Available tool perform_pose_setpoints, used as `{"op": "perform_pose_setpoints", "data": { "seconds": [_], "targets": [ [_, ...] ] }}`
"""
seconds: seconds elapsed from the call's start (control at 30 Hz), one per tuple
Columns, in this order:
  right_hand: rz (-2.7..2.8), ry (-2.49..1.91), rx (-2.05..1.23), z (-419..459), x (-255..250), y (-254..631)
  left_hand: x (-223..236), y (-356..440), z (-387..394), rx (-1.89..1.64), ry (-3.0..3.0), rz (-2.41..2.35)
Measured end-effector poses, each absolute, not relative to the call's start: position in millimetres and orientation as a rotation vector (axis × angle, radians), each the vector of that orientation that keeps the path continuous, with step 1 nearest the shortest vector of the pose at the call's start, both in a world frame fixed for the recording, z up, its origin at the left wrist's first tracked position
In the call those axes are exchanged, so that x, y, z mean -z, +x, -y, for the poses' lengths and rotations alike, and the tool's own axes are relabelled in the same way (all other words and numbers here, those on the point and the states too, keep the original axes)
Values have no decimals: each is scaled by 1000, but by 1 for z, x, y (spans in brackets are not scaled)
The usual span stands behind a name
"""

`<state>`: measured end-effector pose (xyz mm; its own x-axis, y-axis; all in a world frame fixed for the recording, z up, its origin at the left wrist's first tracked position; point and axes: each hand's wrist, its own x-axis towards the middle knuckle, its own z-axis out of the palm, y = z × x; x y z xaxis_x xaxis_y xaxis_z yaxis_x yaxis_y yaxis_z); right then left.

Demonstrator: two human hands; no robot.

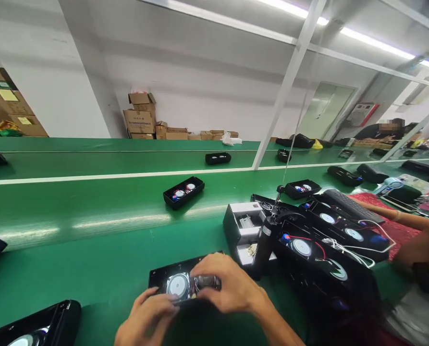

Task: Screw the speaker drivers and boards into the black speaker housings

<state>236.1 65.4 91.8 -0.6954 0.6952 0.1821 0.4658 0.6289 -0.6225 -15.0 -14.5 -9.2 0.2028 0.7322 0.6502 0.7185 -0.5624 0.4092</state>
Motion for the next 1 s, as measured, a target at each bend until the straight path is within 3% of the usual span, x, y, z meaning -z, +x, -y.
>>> {"op": "perform_pose_setpoints", "data": {
  "seconds": [0.13,0.27,0.63,1.0],
  "targets": [
    [2584,-832,-540,-43,-74,232,6,-11,5,-1278,2137,-1624],
    [2829,-1013,-336,-41,-73,223,5,-20,-1,-1087,2481,-1427],
    [3102,-935,-294,-51,-75,205,6,-11,-8,-936,2473,-1431],
    [3093,-802,-539,-62,-85,208,-15,-13,-10,-806,2274,-1360]
  ]
}}
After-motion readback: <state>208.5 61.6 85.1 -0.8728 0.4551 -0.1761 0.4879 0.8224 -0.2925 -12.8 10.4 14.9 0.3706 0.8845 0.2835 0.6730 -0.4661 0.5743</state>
